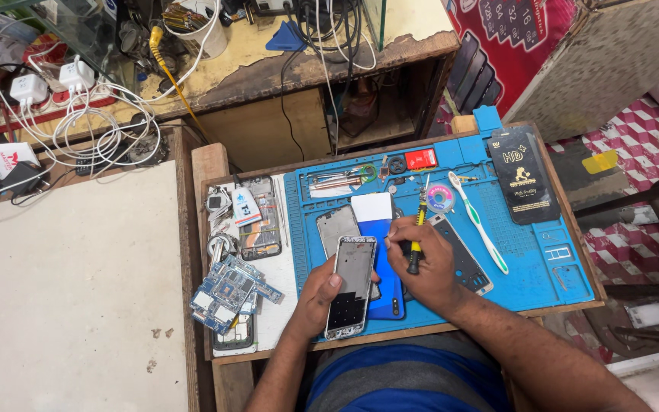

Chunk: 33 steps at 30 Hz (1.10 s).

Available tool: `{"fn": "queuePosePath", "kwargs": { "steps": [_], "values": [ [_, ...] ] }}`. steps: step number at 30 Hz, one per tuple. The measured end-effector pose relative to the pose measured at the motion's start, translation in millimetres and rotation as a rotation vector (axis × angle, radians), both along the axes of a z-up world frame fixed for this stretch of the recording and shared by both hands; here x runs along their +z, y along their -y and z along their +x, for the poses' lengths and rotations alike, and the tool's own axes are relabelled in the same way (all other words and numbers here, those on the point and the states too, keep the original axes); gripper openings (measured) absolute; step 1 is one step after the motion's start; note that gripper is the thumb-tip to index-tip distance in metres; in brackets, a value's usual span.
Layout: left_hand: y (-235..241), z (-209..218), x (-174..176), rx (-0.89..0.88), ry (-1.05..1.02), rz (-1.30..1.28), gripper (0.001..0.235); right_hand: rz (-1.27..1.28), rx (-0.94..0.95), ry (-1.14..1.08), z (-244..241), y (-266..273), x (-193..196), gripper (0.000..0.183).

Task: The person works at a cluttered electronics repair bench, handling several disassembled smartphones and circuit boards. They use a yellow screwdriver to unscrew components from a white phone chassis, then set the screwdriver down and continue manipulating the phone parts.

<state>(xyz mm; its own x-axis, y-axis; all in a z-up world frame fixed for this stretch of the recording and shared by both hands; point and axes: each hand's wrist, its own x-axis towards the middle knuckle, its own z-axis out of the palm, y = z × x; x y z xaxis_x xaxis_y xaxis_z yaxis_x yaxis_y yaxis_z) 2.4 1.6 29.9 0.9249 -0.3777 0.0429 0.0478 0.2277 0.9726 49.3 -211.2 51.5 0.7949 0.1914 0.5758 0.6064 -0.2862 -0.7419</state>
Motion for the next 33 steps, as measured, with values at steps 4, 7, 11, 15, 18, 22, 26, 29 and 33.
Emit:
{"fn": "queuePosePath", "kwargs": {
  "steps": [4, 7, 11, 15, 18, 22, 26, 29, 33],
  "values": [
    [0.2, 0.2, 0.5, 0.009, 0.003, 0.022, 0.091, 0.015, -0.02, -0.042, 1.5, 0.1, -0.6, 0.024],
    [1.0, 1.0, -0.8, 0.007, 0.006, 0.015, 0.091, 0.015, 0.034, -0.063, 4.9, 3.6, 0.9, 0.024],
    [-0.2, 0.1, -1.1, 0.011, 0.0, 0.002, 0.088, -0.097, 0.307, -0.171, 27.9, 27.3, 12.6, 0.021],
    [-0.9, 0.3, -1.9, 0.008, -0.009, -0.013, 0.085, 0.191, -0.117, -0.099, 50.5, 54.4, 21.5, 0.011],
    [-2.3, -0.2, -1.0, -0.001, -0.014, -0.017, 0.084, 0.335, -0.465, 0.176, 55.0, 63.5, 22.8, 0.023],
    [-0.4, 3.3, -0.6, 0.008, -0.026, -0.006, 0.083, 0.442, -0.282, 0.215, 54.0, 57.2, 17.0, 0.023],
    [1.7, 0.2, -1.1, 0.031, -0.05, -0.019, 0.082, 0.272, -0.291, 0.122, 54.1, 51.9, 2.6, 0.02],
    [2.5, 0.0, -1.2, 0.03, -0.071, -0.035, 0.08, 0.285, -0.277, 0.023, 51.3, 53.1, -2.4, 0.014],
    [3.1, 1.8, 1.9, 0.042, -0.095, -0.031, 0.078, 0.424, -0.179, -0.075, 51.9, 49.6, -1.3, 0.014]
  ]
}}
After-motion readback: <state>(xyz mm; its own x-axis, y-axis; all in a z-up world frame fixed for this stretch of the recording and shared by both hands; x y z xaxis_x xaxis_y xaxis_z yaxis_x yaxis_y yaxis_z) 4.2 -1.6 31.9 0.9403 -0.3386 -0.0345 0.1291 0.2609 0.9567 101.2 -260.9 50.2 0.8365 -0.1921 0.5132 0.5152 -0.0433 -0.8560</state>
